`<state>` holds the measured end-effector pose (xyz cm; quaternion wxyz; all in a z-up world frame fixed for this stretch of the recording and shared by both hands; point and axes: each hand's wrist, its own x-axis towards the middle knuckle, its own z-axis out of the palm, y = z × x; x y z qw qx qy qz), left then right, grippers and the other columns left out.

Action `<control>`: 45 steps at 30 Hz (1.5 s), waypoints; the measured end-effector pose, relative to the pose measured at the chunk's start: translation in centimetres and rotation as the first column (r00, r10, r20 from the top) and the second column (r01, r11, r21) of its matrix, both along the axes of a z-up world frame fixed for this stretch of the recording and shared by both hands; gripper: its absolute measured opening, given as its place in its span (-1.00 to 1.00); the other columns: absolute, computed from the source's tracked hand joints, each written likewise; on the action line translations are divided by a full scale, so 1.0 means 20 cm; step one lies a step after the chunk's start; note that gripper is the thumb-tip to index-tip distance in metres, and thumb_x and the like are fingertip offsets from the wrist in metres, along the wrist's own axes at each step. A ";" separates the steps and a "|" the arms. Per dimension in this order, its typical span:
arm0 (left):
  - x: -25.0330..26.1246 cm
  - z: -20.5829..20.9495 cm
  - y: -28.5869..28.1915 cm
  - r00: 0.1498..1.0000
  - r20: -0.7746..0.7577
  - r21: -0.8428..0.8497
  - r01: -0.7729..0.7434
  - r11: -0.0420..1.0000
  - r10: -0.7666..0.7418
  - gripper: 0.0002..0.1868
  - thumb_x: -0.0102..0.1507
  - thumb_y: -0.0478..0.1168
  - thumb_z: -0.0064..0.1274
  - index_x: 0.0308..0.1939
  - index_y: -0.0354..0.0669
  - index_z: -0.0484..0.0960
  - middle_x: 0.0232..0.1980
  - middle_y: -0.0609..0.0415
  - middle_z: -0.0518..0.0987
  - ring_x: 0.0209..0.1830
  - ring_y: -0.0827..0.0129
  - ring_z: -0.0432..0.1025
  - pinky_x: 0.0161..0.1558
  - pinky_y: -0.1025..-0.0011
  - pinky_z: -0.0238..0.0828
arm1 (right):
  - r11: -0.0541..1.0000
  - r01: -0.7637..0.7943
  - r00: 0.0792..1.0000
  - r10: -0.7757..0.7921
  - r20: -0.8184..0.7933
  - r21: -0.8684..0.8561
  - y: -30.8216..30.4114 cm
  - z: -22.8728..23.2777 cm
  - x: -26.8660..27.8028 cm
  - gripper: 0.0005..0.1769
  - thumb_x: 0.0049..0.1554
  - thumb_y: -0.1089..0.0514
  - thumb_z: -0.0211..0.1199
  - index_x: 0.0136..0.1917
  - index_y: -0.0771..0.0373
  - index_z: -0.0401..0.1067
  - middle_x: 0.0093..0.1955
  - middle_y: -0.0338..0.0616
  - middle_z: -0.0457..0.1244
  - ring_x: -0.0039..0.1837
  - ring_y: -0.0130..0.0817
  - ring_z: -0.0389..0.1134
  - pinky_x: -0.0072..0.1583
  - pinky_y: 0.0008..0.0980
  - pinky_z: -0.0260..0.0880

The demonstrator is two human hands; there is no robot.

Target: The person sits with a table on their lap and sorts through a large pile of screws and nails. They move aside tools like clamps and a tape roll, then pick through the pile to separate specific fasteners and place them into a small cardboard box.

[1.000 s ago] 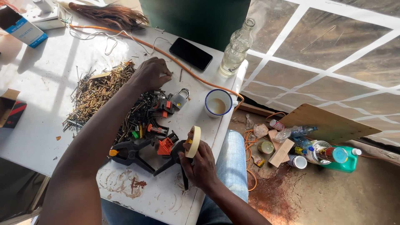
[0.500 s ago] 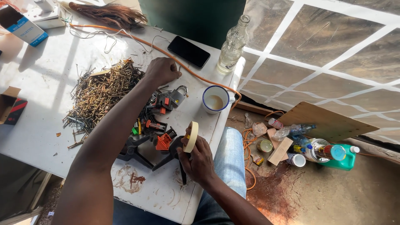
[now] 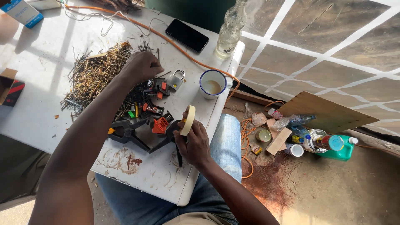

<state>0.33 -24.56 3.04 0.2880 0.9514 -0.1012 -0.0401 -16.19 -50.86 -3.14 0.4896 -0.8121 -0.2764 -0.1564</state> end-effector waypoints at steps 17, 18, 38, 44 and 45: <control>-0.59 -0.01 -0.10 0.911 0.365 -0.308 -0.075 0.949 0.190 -0.53 0.20 -0.04 0.46 0.12 -0.05 0.67 -0.20 -0.03 0.59 -0.21 0.03 0.51 -0.17 0.10 0.42 | 0.999 0.051 0.996 -0.051 0.071 -0.002 0.02 -0.10 -0.02 -0.73 0.30 -0.02 0.17 0.11 0.20 0.45 0.37 0.07 0.25 0.21 0.23 0.38 0.11 0.11 0.44; -0.62 0.02 -0.08 0.858 0.416 -0.443 -0.097 0.891 0.301 -0.53 0.25 -0.05 0.47 0.17 -0.01 0.66 -0.21 0.02 0.59 -0.25 0.18 0.51 -0.20 0.20 0.42 | 0.999 0.053 0.996 -0.053 0.068 -0.004 0.01 -0.10 -0.02 -0.72 0.30 -0.03 0.17 0.10 0.19 0.46 0.36 0.08 0.26 0.19 0.23 0.38 0.10 0.12 0.44; -0.45 -0.02 -0.08 0.778 -0.283 0.294 -0.487 0.823 0.561 -0.61 0.11 0.16 0.32 -0.44 -0.10 0.75 -0.56 -0.04 0.57 -0.49 -0.01 0.53 -0.40 0.11 0.42 | 0.997 0.065 0.990 -0.062 0.124 -0.028 0.01 -0.16 -0.02 -0.74 0.32 -0.03 0.18 0.11 0.18 0.46 0.30 0.05 0.26 0.17 0.22 0.40 0.06 0.11 0.45; -0.22 -0.32 -0.04 0.720 -0.315 0.460 -0.454 0.763 0.618 -0.76 -0.01 -0.05 0.26 -0.31 0.04 0.81 -0.37 -0.03 0.70 -0.20 -0.03 0.65 -0.17 0.12 0.55 | 0.997 0.071 0.989 -0.068 0.130 -0.014 0.02 -0.05 -0.04 -0.73 0.31 -0.06 0.19 0.10 0.16 0.48 0.19 0.03 0.29 0.13 0.21 0.41 0.03 0.08 0.45; -0.26 -0.24 -0.06 0.713 -0.303 0.459 -0.472 0.753 0.632 -0.76 -0.01 -0.09 0.19 -0.29 0.04 0.81 -0.35 -0.02 0.70 -0.16 0.00 0.65 -0.15 0.15 0.55 | 0.997 0.074 0.988 -0.069 0.141 -0.026 0.02 0.00 -0.05 -0.72 0.31 -0.08 0.20 0.09 0.14 0.48 0.15 0.03 0.30 0.12 0.21 0.41 0.04 0.07 0.44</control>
